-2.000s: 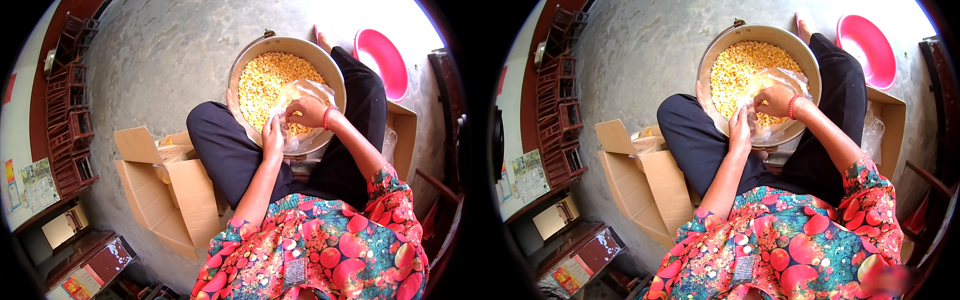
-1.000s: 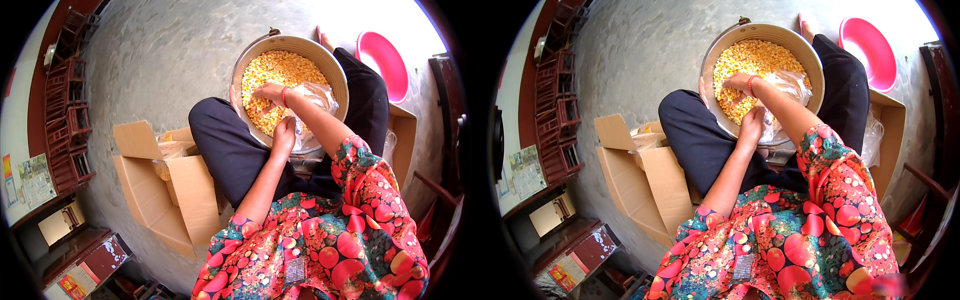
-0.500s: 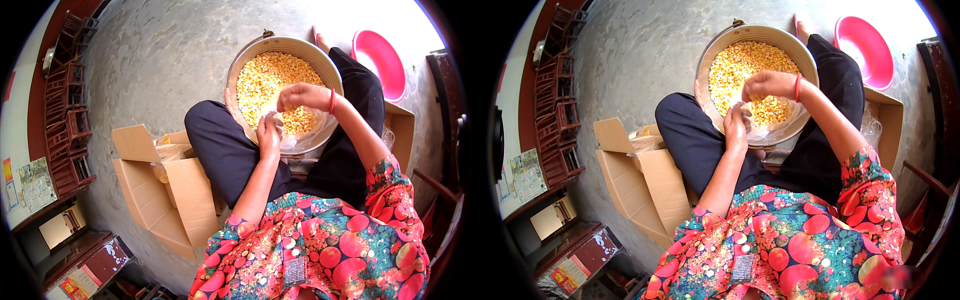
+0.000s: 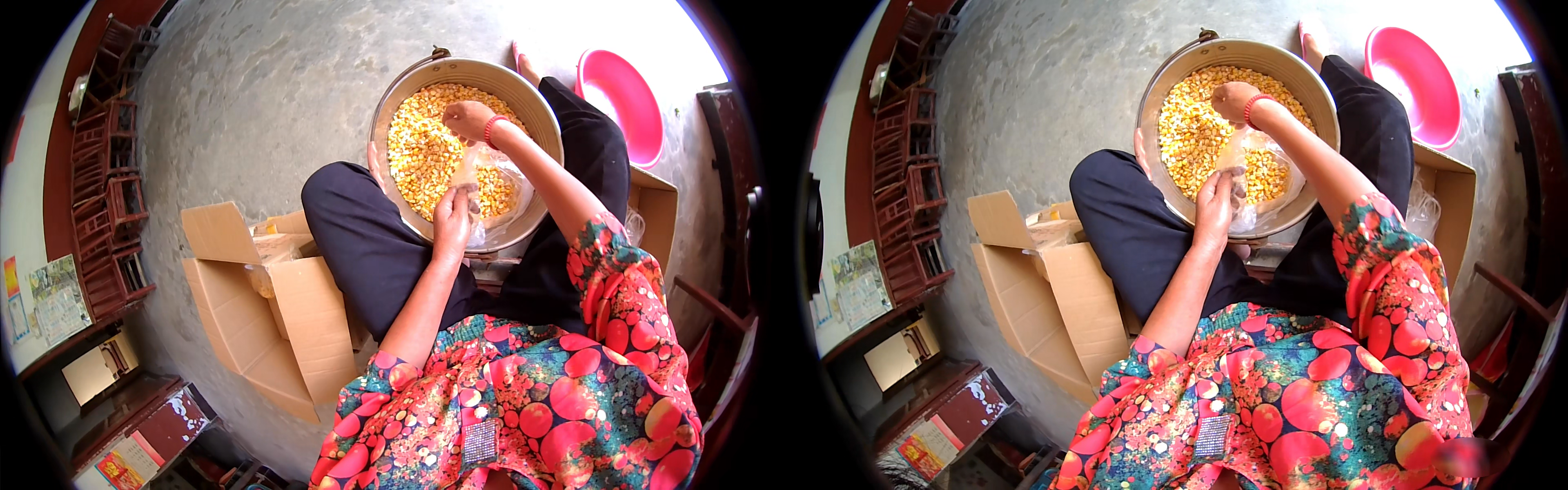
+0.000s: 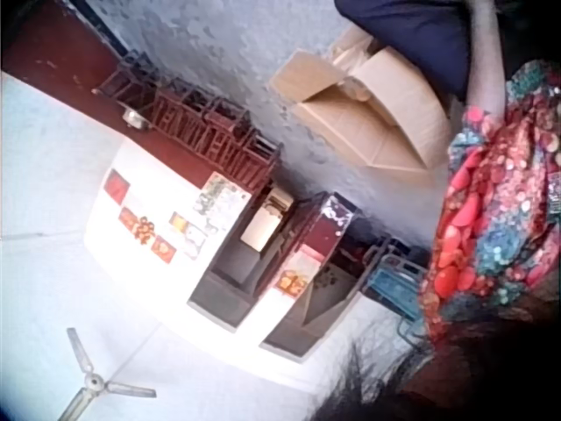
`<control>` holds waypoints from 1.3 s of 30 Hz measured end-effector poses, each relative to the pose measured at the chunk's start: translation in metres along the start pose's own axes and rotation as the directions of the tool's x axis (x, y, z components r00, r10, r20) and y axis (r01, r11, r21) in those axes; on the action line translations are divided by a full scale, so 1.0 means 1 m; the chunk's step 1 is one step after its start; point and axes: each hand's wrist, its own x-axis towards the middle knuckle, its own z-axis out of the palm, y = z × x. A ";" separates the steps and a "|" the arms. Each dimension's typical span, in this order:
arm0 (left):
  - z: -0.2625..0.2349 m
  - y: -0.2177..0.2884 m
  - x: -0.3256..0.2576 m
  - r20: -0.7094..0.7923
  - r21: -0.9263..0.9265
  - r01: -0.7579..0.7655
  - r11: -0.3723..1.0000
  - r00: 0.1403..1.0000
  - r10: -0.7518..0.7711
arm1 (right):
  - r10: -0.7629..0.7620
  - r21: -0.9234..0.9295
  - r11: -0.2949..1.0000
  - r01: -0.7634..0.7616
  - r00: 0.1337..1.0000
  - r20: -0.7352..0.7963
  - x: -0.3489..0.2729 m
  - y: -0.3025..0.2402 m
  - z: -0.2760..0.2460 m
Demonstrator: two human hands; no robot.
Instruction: The person is scooping yellow corn kernels from a metal pot by hand, filling a plastic bag, and then placing the bag into a cardboard box.
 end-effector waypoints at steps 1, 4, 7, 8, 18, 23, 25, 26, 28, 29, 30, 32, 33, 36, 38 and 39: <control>0.001 0.000 0.000 0.006 0.003 -0.001 1.000 1.000 0.001 | 0.069 -0.064 0.996 -0.066 0.997 0.041 0.012 0.007 0.007; 0.002 0.000 0.000 -0.002 0.023 -0.032 0.999 0.999 0.032 | 0.075 -0.024 0.997 -0.074 0.996 0.051 0.026 0.009 0.033; 0.001 -0.011 0.004 -0.004 0.063 -0.065 0.996 0.998 0.065 | 0.094 0.190 0.976 -0.106 0.993 0.076 0.037 -0.006 0.066; -0.001 -0.015 0.006 -0.005 0.078 -0.074 0.994 0.997 0.074 | 0.170 0.252 0.947 -0.200 0.976 0.133 0.036 -0.016 0.075; 0.000 -0.007 0.002 0.001 0.042 -0.044 0.998 0.999 0.044 | 0.040 0.782 0.492 -0.382 0.907 0.418 0.008 -0.039 0.058; -0.001 -0.002 0.000 -0.022 -0.050 -0.012 0.999 1.000 0.011 | -0.074 0.839 0.489 -0.240 0.947 0.313 -0.011 -0.035 0.017; -0.004 -0.004 0.001 -0.053 -0.089 -0.004 0.996 0.999 -0.001 | -0.157 0.849 0.495 -0.185 0.942 0.296 -0.021 -0.033 0.001; -0.006 -0.005 0.002 -0.071 -0.110 -0.001 0.994 0.997 -0.007 | -0.186 0.852 0.497 -0.167 0.938 0.292 -0.030 -0.038 -0.009; -0.008 -0.006 0.003 -0.109 -0.161 -0.004 0.987 0.994 -0.014 | -0.244 0.839 0.534 -0.103 0.932 0.269 -0.052 -0.047 -0.021; -0.008 -0.004 0.001 -0.120 -0.192 0.001 0.981 0.993 -0.025 | -0.266 0.827 0.558 -0.074 0.928 0.262 -0.064 -0.049 -0.026; -0.007 -0.002 0.000 -0.128 -0.221 0.008 0.975 0.991 -0.037 | -0.287 0.814 0.579 -0.045 0.923 0.255 -0.074 -0.049 -0.030; -0.006 0.004 -0.002 -0.124 -0.227 0.014 0.974 0.991 -0.043 | -0.329 0.745 0.667 0.015 0.903 0.276 -0.088 -0.040 -0.031; -0.007 0.005 -0.003 -0.121 -0.236 0.013 0.972 0.992 -0.042 | -0.390 0.672 0.734 0.101 0.872 0.295 -0.093 -0.033 -0.029; -0.006 0.005 -0.003 -0.121 -0.228 0.008 0.974 0.992 -0.037 | -0.349 0.294 0.918 0.267 0.895 0.278 -0.104 -0.009 -0.009; -0.004 0.002 -0.001 -0.123 -0.198 -0.003 0.980 0.992 -0.022 | -0.451 0.134 0.892 0.432 0.872 0.189 -0.106 -0.003 -0.003; -0.003 0.000 0.001 -0.122 -0.175 -0.012 0.984 0.993 -0.009 | -0.406 0.218 0.906 0.363 0.891 0.202 -0.104 -0.005 -0.004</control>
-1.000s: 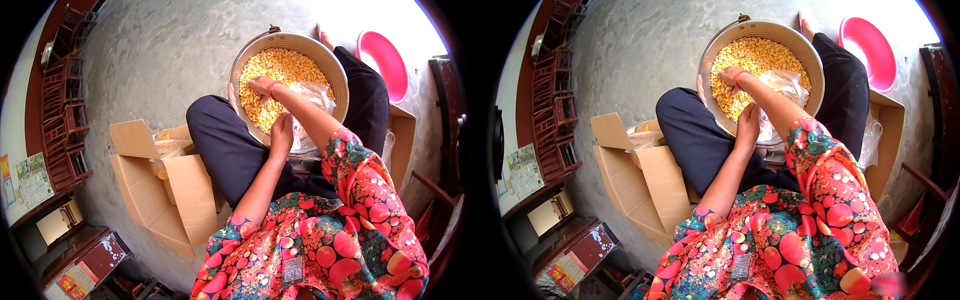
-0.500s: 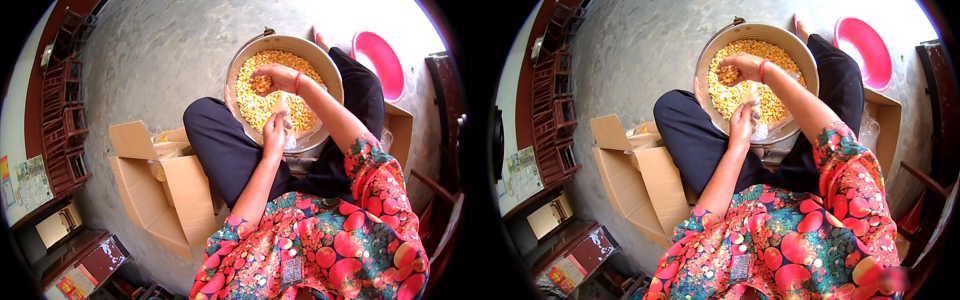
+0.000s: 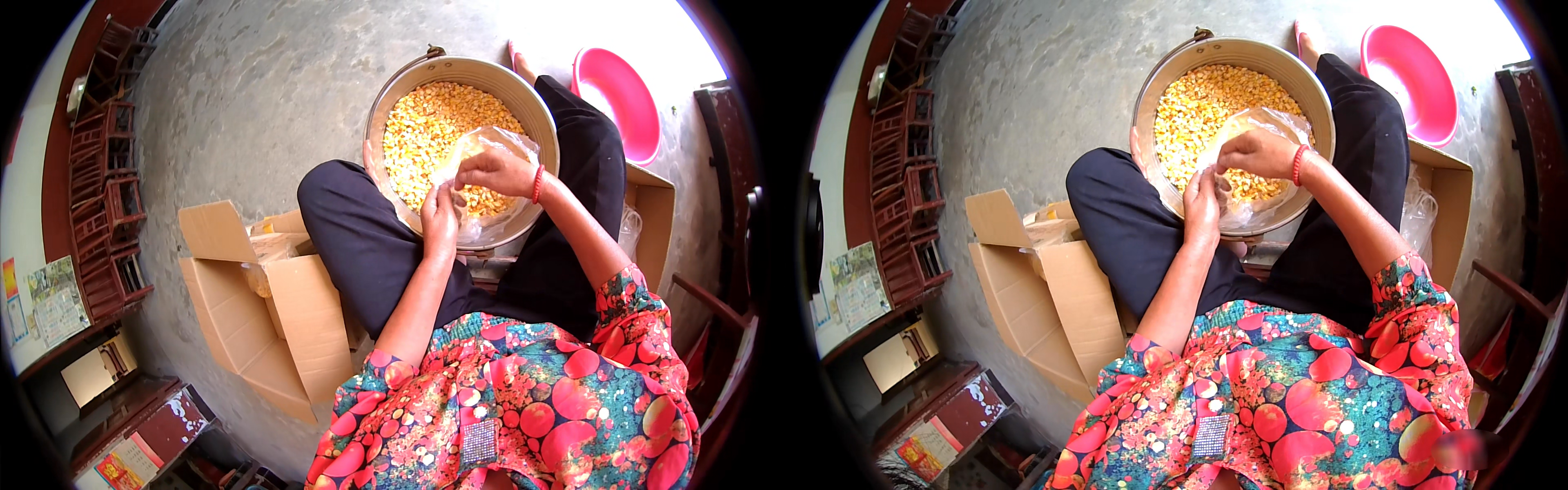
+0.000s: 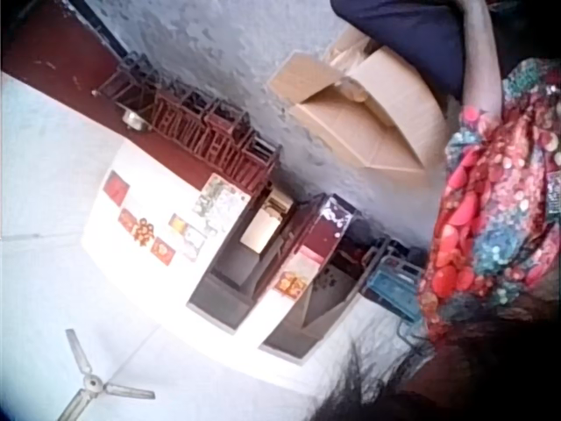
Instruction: The person is scooping yellow corn kernels from a metal pot by hand, filling a plastic bag, and then placing the bag into a cardboard box.
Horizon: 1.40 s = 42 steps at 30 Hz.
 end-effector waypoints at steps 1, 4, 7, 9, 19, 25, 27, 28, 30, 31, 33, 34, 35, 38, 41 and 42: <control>0.000 -0.001 0.000 0.004 0.022 -0.012 1.000 1.000 0.012 | 0.050 0.096 0.994 -0.051 0.999 0.008 0.004 -0.003 -0.003; 0.000 0.000 -0.001 0.068 0.071 0.040 0.997 0.997 -0.045 | 0.146 0.193 0.972 -0.135 0.988 -0.043 0.023 -0.017 -0.015; 0.001 -0.004 0.000 0.094 0.129 0.001 0.992 0.995 -0.013 | 0.234 0.230 0.950 -0.212 0.970 -0.070 0.057 0.002 -0.024; 0.003 -0.003 -0.002 0.105 0.121 0.006 0.993 0.994 -0.019 | 0.298 0.127 0.950 -0.285 0.950 -0.096 0.078 0.019 -0.026; -0.005 -0.027 0.010 0.171 0.201 -0.089 0.976 0.984 0.055 | 0.586 0.331 0.769 -0.546 0.810 -0.024 0.149 0.050 0.055; -0.002 -0.017 0.006 0.228 0.205 -0.087 0.975 0.973 0.039 | 0.578 0.700 0.495 -0.514 0.797 0.177 0.142 0.053 0.060; -0.003 -0.013 0.004 0.219 0.217 -0.061 0.974 0.976 0.012 | 0.554 0.677 0.590 -0.440 0.830 0.056 0.128 0.035 0.051; -0.002 -0.010 0.002 0.216 0.224 -0.049 0.973 0.976 0.000 | 0.512 0.696 0.592 -0.407 0.856 0.066 0.124 0.035 0.045; 0.001 -0.012 0.002 0.202 0.200 -0.115 0.973 0.977 0.074 | 0.420 0.733 0.593 -0.333 0.905 0.072 0.116 0.032 0.026; 0.002 -0.012 0.002 0.186 0.166 -0.075 0.983 0.982 0.043 | 0.380 0.772 0.543 -0.329 0.917 0.124 0.112 0.030 0.016; 0.001 -0.008 0.000 0.150 0.090 0.013 0.996 0.988 -0.026 | 0.319 0.794 0.552 -0.254 0.944 0.079 0.102 0.018 0.000; -0.001 -0.008 0.000 0.138 0.028 0.026 0.999 0.990 -0.029 | 0.287 0.789 0.573 -0.220 0.956 0.057 0.095 0.010 -0.007; -0.005 -0.004 -0.002 0.105 0.001 0.076 0.997 0.992 -0.076 | 0.251 0.781 0.594 -0.192 0.967 0.047 0.089 -0.001 -0.012; -0.007 -0.010 0.003 0.033 0.016 -0.013 1.000 0.999 0.012 | 0.187 0.749 0.647 -0.144 0.982 0.027 0.057 -0.026 -0.025; -0.006 0.000 -0.001 -0.012 -0.023 0.034 0.999 0.999 -0.034 | 0.116 0.681 0.723 -0.117 0.992 0.047 0.029 -0.036 -0.026; -0.006 0.001 -0.001 -0.011 -0.031 0.036 0.999 0.999 -0.037 | 0.117 0.650 0.750 -0.125 0.992 0.055 0.019 -0.034 -0.024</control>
